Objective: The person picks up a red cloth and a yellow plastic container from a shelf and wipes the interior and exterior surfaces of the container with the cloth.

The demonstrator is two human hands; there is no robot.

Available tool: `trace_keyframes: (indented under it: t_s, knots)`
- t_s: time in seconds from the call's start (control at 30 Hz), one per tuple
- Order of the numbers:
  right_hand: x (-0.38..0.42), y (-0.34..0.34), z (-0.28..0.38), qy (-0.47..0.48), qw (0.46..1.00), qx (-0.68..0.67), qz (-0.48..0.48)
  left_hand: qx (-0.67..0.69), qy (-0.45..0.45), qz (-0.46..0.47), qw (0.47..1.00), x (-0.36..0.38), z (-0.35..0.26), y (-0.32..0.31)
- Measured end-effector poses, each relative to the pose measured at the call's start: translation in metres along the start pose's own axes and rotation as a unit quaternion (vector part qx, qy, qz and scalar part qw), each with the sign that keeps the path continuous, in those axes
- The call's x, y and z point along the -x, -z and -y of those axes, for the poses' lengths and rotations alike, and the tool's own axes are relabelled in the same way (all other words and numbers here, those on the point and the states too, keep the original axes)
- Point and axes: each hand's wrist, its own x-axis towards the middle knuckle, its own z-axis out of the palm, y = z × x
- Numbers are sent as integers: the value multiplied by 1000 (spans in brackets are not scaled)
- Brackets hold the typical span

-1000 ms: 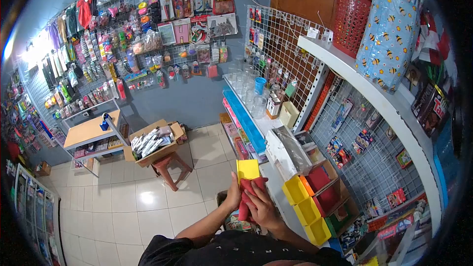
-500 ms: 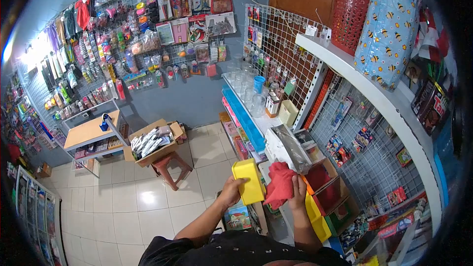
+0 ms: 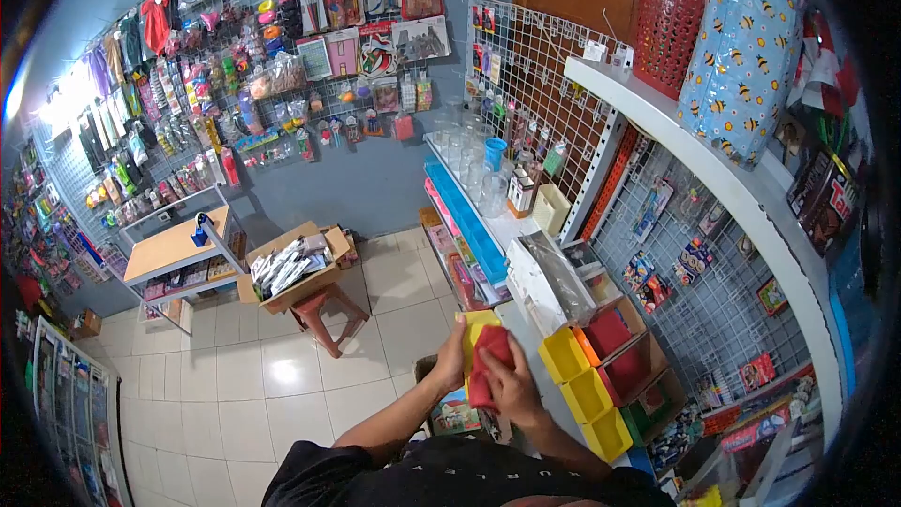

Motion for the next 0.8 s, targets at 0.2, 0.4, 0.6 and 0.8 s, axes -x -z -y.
trace_keyframes:
  t_s: [0.2,0.4,0.6,0.8]
  knots:
    - [-36,21,4,18,985,119,-120,-63,29,-9,998,11,13,-27]
    - [-8,3,11,97,982,140,-79,-148,-53,19,987,-9,-4,-9]
    - [-43,18,7,46,980,137,-135,-260,-19,-2,966,-2,20,-5]
    - [-14,-4,9,117,980,130,-92,-191,-106,-9,976,4,-21,-15]
